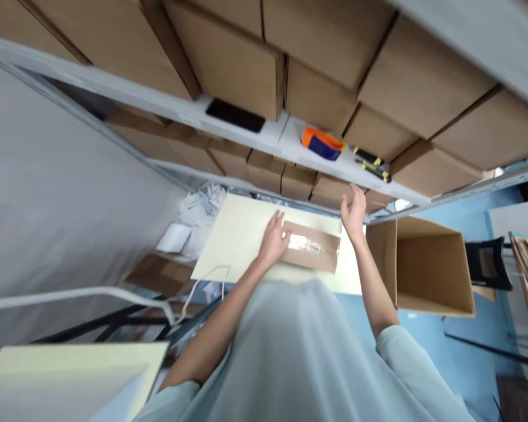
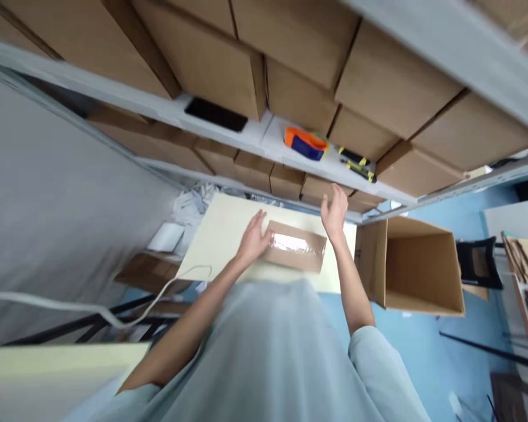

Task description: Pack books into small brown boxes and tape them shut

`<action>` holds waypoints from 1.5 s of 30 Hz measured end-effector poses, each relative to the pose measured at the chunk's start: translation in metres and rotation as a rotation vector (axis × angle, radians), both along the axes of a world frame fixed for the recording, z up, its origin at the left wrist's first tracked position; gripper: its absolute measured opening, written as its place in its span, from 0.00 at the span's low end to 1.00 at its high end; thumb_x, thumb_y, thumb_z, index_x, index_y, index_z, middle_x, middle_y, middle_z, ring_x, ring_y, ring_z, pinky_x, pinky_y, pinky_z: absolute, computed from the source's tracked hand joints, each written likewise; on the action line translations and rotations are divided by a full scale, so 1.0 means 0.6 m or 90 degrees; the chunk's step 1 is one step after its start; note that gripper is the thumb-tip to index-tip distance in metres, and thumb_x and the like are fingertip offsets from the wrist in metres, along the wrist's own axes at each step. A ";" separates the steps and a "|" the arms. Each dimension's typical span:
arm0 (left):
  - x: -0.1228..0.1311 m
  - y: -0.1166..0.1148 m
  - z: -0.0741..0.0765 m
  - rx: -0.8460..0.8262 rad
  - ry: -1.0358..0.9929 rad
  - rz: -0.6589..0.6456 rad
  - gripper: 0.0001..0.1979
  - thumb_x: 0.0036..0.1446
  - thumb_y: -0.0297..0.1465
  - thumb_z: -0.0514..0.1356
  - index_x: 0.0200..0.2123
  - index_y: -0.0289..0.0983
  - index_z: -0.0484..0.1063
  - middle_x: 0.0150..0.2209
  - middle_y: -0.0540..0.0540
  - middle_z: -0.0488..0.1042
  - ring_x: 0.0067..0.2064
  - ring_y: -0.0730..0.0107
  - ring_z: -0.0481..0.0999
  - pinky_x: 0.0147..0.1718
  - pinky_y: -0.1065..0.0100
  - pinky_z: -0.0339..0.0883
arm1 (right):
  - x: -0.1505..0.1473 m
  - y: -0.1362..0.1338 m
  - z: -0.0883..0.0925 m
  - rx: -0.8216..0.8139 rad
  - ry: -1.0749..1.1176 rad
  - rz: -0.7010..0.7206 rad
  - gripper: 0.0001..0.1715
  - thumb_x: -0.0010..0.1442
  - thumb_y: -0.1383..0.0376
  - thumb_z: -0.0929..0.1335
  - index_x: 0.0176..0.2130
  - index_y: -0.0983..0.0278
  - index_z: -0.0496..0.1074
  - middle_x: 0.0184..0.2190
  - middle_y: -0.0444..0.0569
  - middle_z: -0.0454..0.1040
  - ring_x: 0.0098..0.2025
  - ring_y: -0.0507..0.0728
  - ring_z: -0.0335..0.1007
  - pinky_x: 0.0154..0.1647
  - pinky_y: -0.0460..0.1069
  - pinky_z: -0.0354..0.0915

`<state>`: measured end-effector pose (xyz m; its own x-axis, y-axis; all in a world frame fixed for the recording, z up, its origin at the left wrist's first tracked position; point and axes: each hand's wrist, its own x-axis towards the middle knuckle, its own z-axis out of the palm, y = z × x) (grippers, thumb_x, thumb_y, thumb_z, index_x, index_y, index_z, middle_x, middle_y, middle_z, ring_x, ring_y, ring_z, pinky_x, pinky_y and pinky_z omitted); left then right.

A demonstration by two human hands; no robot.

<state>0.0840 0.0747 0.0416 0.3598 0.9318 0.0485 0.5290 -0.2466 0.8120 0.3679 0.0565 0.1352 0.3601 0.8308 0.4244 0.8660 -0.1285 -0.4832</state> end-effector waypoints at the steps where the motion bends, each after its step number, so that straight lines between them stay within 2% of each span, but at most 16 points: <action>1: -0.030 -0.017 -0.019 -0.028 0.017 0.024 0.31 0.68 0.35 0.59 0.72 0.33 0.66 0.75 0.30 0.64 0.77 0.46 0.63 0.77 0.45 0.57 | -0.007 -0.062 -0.029 0.000 0.038 -0.025 0.30 0.79 0.54 0.58 0.71 0.63 0.66 0.69 0.63 0.71 0.72 0.66 0.65 0.75 0.67 0.60; 3: -0.075 -0.048 -0.051 -0.076 0.043 0.057 0.31 0.68 0.37 0.59 0.71 0.33 0.66 0.74 0.30 0.67 0.76 0.45 0.65 0.77 0.45 0.58 | -0.034 -0.178 -0.080 -0.035 0.116 -0.089 0.32 0.79 0.51 0.57 0.71 0.64 0.66 0.70 0.64 0.70 0.74 0.66 0.65 0.76 0.67 0.60; 5: -0.094 -0.072 -0.069 -0.114 0.061 0.071 0.32 0.69 0.39 0.59 0.72 0.33 0.65 0.73 0.31 0.68 0.75 0.45 0.67 0.76 0.46 0.60 | -0.072 -0.265 -0.121 -0.100 0.196 -0.150 0.37 0.79 0.47 0.57 0.73 0.66 0.64 0.72 0.65 0.68 0.75 0.67 0.63 0.77 0.67 0.59; 8: -0.072 -0.089 -0.073 -0.162 0.096 0.054 0.33 0.70 0.43 0.59 0.72 0.34 0.64 0.71 0.31 0.71 0.72 0.43 0.71 0.72 0.46 0.66 | -0.125 -0.324 -0.171 -0.211 0.301 -0.198 0.44 0.78 0.43 0.56 0.76 0.69 0.59 0.74 0.66 0.65 0.77 0.67 0.60 0.78 0.66 0.59; 13: 0.012 -0.085 -0.052 -0.198 0.207 0.010 0.37 0.70 0.52 0.57 0.70 0.30 0.65 0.63 0.25 0.77 0.62 0.35 0.80 0.60 0.45 0.75 | -0.154 -0.294 -0.217 -0.279 0.327 -0.238 0.55 0.73 0.37 0.61 0.78 0.73 0.51 0.77 0.70 0.59 0.79 0.71 0.56 0.77 0.66 0.59; 17: 0.039 -0.078 -0.057 -0.244 0.292 0.063 0.45 0.63 0.60 0.64 0.67 0.29 0.67 0.56 0.23 0.81 0.57 0.29 0.82 0.53 0.45 0.76 | -0.137 -0.267 -0.235 -0.332 0.359 -0.302 0.63 0.69 0.34 0.65 0.79 0.75 0.48 0.75 0.75 0.62 0.73 0.77 0.66 0.71 0.69 0.65; 22: 0.008 -0.066 -0.082 -0.251 0.267 0.026 0.29 0.75 0.52 0.52 0.65 0.37 0.71 0.52 0.30 0.84 0.56 0.35 0.83 0.54 0.46 0.74 | -0.107 -0.278 -0.246 -0.378 0.395 -0.257 0.47 0.77 0.42 0.55 0.79 0.68 0.49 0.68 0.67 0.73 0.68 0.74 0.74 0.67 0.67 0.69; 24: -0.004 -0.066 -0.089 -0.246 0.241 0.009 0.30 0.77 0.49 0.49 0.69 0.36 0.69 0.56 0.29 0.83 0.60 0.36 0.82 0.58 0.45 0.73 | -0.104 -0.285 -0.244 -0.379 0.385 -0.232 0.44 0.79 0.45 0.51 0.80 0.68 0.47 0.70 0.67 0.72 0.70 0.71 0.72 0.68 0.67 0.68; 26: -0.006 -0.071 -0.091 -0.202 0.207 0.001 0.36 0.77 0.50 0.48 0.74 0.29 0.61 0.65 0.23 0.76 0.68 0.36 0.75 0.65 0.42 0.68 | -0.112 -0.286 -0.239 -0.362 0.304 -0.237 0.47 0.79 0.45 0.50 0.80 0.74 0.46 0.75 0.72 0.63 0.76 0.72 0.62 0.73 0.69 0.63; 29: 0.011 -0.089 -0.090 -0.078 0.150 -0.021 0.49 0.72 0.56 0.53 0.78 0.23 0.48 0.79 0.19 0.51 0.81 0.36 0.51 0.76 0.41 0.52 | -0.141 -0.275 -0.231 -0.325 0.135 -0.246 0.57 0.77 0.39 0.52 0.79 0.82 0.42 0.80 0.78 0.43 0.83 0.75 0.40 0.79 0.72 0.50; 31: 0.026 -0.098 -0.092 -0.043 0.130 -0.040 0.57 0.66 0.61 0.59 0.79 0.24 0.45 0.81 0.20 0.41 0.83 0.35 0.40 0.78 0.40 0.44 | -0.163 -0.263 -0.230 -0.323 0.079 -0.230 0.63 0.75 0.34 0.53 0.79 0.84 0.40 0.81 0.79 0.38 0.84 0.76 0.34 0.79 0.72 0.47; 33: 0.034 -0.100 -0.099 -0.057 0.121 -0.043 0.62 0.62 0.63 0.62 0.79 0.24 0.44 0.81 0.20 0.38 0.83 0.33 0.38 0.79 0.39 0.43 | -0.176 -0.256 -0.231 -0.329 0.072 -0.221 0.65 0.74 0.33 0.53 0.79 0.84 0.40 0.81 0.80 0.38 0.83 0.76 0.35 0.79 0.72 0.48; 36: 0.020 -0.086 -0.115 -0.101 0.098 -0.032 0.54 0.67 0.58 0.61 0.79 0.25 0.47 0.81 0.21 0.43 0.82 0.36 0.43 0.78 0.41 0.47 | -0.169 -0.261 -0.231 -0.331 0.120 -0.227 0.59 0.77 0.37 0.52 0.79 0.84 0.42 0.80 0.80 0.42 0.83 0.74 0.40 0.78 0.68 0.52; 39: -0.004 -0.065 -0.119 -0.120 0.087 -0.045 0.35 0.73 0.47 0.57 0.74 0.33 0.62 0.73 0.27 0.65 0.76 0.40 0.60 0.75 0.41 0.56 | -0.143 -0.278 -0.223 -0.333 0.210 -0.256 0.50 0.79 0.43 0.53 0.76 0.82 0.51 0.73 0.79 0.61 0.77 0.71 0.56 0.74 0.64 0.60; 42: -0.019 -0.044 -0.103 -0.125 0.112 -0.050 0.24 0.71 0.38 0.58 0.65 0.36 0.73 0.60 0.31 0.77 0.66 0.42 0.72 0.69 0.43 0.66 | -0.120 -0.286 -0.206 -0.333 0.259 -0.257 0.40 0.78 0.47 0.57 0.68 0.75 0.68 0.55 0.72 0.79 0.65 0.72 0.69 0.66 0.63 0.67; 45: -0.029 -0.023 -0.077 -0.107 0.087 -0.044 0.24 0.69 0.35 0.60 0.65 0.35 0.74 0.59 0.34 0.76 0.63 0.47 0.75 0.65 0.49 0.71 | -0.111 -0.277 -0.193 -0.292 0.255 -0.236 0.33 0.76 0.48 0.61 0.62 0.70 0.72 0.48 0.66 0.81 0.59 0.71 0.71 0.62 0.63 0.69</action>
<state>0.0668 0.0610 -0.0047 0.4151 0.8957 -0.1593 0.6235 -0.1526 0.7668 0.3015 -0.1097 0.0197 0.7083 0.6868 -0.1629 0.4930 -0.6465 -0.5823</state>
